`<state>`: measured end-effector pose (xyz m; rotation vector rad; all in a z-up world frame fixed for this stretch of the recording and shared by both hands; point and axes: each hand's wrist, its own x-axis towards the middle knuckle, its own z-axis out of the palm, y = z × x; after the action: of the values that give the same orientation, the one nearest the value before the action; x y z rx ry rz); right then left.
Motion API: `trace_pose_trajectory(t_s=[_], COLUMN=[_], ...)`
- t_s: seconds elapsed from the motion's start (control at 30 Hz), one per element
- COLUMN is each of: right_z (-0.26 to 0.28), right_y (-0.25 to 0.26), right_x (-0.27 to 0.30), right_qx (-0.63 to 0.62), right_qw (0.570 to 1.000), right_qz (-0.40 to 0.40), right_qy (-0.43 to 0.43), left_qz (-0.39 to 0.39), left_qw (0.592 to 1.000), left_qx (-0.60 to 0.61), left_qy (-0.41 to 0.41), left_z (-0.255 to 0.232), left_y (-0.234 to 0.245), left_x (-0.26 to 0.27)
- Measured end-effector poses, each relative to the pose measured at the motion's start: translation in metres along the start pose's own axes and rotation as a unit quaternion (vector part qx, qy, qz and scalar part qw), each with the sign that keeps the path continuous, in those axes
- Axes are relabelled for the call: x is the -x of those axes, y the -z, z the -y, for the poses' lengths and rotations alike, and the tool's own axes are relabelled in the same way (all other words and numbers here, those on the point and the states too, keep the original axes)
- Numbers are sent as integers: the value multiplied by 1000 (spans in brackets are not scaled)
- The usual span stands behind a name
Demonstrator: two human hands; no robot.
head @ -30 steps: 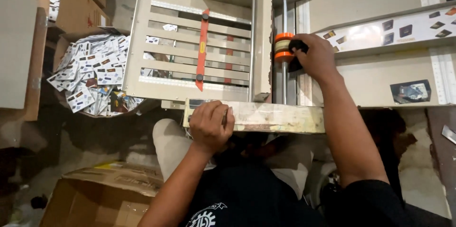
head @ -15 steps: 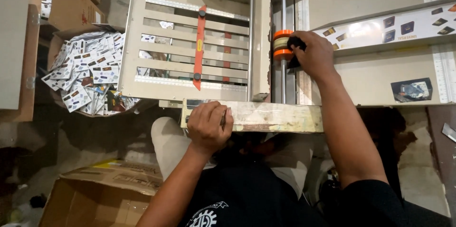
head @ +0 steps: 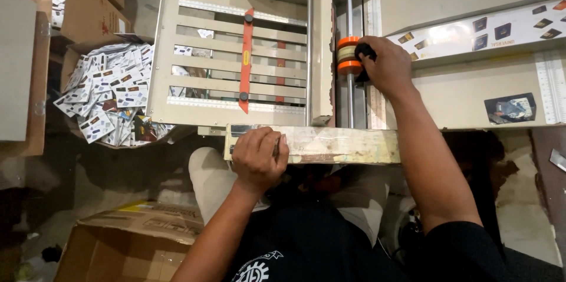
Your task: Feeding printed paper strips into an industrial folding machine and cleaning the machine's rollers with a cloth.
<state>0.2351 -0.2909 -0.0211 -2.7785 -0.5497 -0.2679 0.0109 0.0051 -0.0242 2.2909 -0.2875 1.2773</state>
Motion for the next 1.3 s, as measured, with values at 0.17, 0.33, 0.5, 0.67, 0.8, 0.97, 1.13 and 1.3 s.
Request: trace_pose_trajectory(t_s=[0.17, 0.33, 0.5, 0.67, 0.8, 0.97, 1.13, 1.3], right_z=[-1, 3, 5, 2, 8, 0, -16, 43], right_y=[-2, 1, 2, 1, 6, 9, 7, 51], right_x=[-1, 0, 2, 1, 3, -2, -4, 4], right_qx=[2, -6, -10, -6, 12, 129, 158, 70], right_qw=[1000, 1000, 1000, 1000, 1000, 979, 980, 976], right_qz=[3, 8, 2, 9, 4, -119, -78, -182], right_qy=[8, -11, -6, -5, 6, 102, 89, 101], left_qz=[-1, 6, 1, 8, 8, 8, 10, 67], left_qw=[1000, 1000, 1000, 1000, 1000, 1000, 1000, 996], left_qx=[4, 10, -1, 3, 5, 6, 16, 11], left_qy=[-1, 3, 3, 3, 3, 5, -5, 61], left_z=[-1, 1, 2, 3, 4, 2, -2, -16], left_y=[2, 1, -3, -2, -3, -1, 5, 18], left_x=[-4, -1, 4, 5, 7, 1, -8, -15])
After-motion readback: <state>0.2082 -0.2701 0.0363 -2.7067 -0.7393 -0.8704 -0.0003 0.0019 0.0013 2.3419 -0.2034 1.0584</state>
